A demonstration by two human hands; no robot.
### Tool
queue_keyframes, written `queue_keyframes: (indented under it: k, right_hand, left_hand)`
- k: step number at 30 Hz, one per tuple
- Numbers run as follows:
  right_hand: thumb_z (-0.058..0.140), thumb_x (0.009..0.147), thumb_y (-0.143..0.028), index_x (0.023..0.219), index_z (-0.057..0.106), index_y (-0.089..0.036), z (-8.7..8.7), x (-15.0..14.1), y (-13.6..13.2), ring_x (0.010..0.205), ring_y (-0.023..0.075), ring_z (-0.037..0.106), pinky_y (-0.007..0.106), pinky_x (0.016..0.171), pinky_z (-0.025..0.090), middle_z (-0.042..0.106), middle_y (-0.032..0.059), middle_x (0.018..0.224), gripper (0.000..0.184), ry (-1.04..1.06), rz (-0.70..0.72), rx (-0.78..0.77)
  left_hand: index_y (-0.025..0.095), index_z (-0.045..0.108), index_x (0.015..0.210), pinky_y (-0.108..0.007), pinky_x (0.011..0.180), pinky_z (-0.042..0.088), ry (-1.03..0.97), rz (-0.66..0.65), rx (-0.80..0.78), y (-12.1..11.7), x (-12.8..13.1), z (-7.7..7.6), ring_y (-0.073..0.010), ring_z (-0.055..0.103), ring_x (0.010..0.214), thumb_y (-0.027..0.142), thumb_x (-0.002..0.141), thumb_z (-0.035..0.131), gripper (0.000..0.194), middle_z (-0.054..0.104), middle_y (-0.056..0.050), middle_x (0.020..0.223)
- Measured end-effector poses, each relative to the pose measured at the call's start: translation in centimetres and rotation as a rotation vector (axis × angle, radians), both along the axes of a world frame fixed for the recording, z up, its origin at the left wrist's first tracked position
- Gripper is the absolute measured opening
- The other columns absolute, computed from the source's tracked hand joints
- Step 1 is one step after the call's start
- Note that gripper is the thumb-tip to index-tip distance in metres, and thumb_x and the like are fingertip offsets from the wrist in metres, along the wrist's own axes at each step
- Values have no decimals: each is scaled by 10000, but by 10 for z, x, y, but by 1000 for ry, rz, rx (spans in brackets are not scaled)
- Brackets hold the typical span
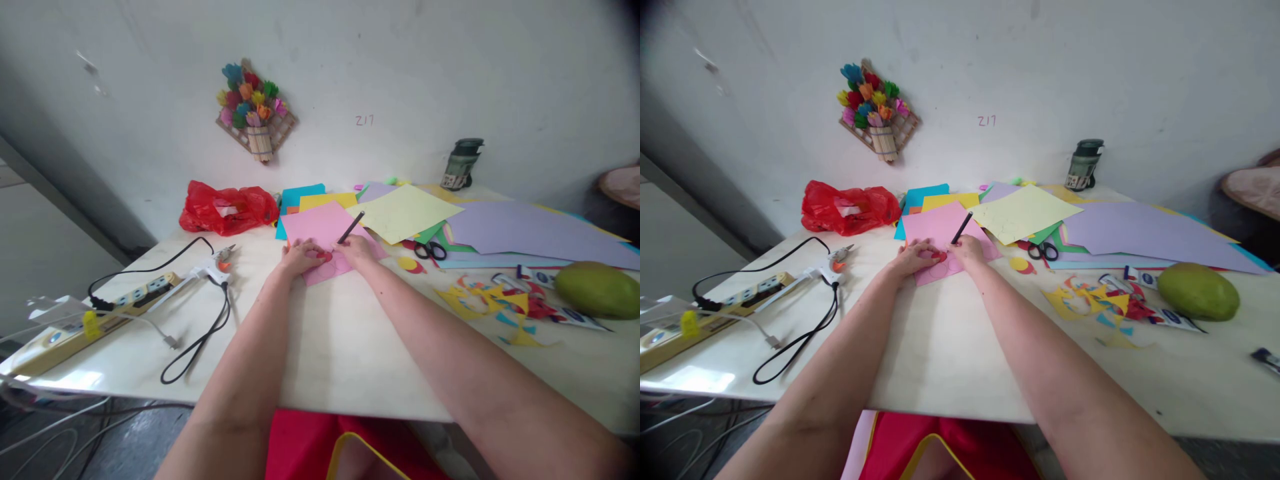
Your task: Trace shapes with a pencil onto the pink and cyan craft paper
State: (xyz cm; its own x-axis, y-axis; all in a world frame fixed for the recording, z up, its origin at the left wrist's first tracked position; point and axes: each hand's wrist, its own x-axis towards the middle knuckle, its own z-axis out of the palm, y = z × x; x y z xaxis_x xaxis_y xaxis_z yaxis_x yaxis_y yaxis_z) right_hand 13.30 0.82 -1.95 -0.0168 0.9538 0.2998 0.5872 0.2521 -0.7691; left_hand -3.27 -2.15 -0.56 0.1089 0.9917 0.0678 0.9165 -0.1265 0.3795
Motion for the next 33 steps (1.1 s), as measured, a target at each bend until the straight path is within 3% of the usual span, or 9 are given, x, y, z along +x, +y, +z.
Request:
queue_keyframes:
  k: [11,33]
  right_hand:
    - [618,671,-343,787,675,-165,-2,-2,2,767,151,622,225,678,458,682,66,817,220,-51,20,-8]
    - [625,665,-340,772,678,-155,3,-3,-2,771,164,618,237,696,450,680,74,802,220,-89,8,0]
  left_hand:
    - [434,587,955,-485,1018,104,31,28,8,6,1,-5,-255,209,1279,682,619,495,427,365,115,1339]
    - [418,581,962,-489,1027,80,0,16,-12,0,1,1,-253,186,1288,628,644,513,387,352,119,1345]
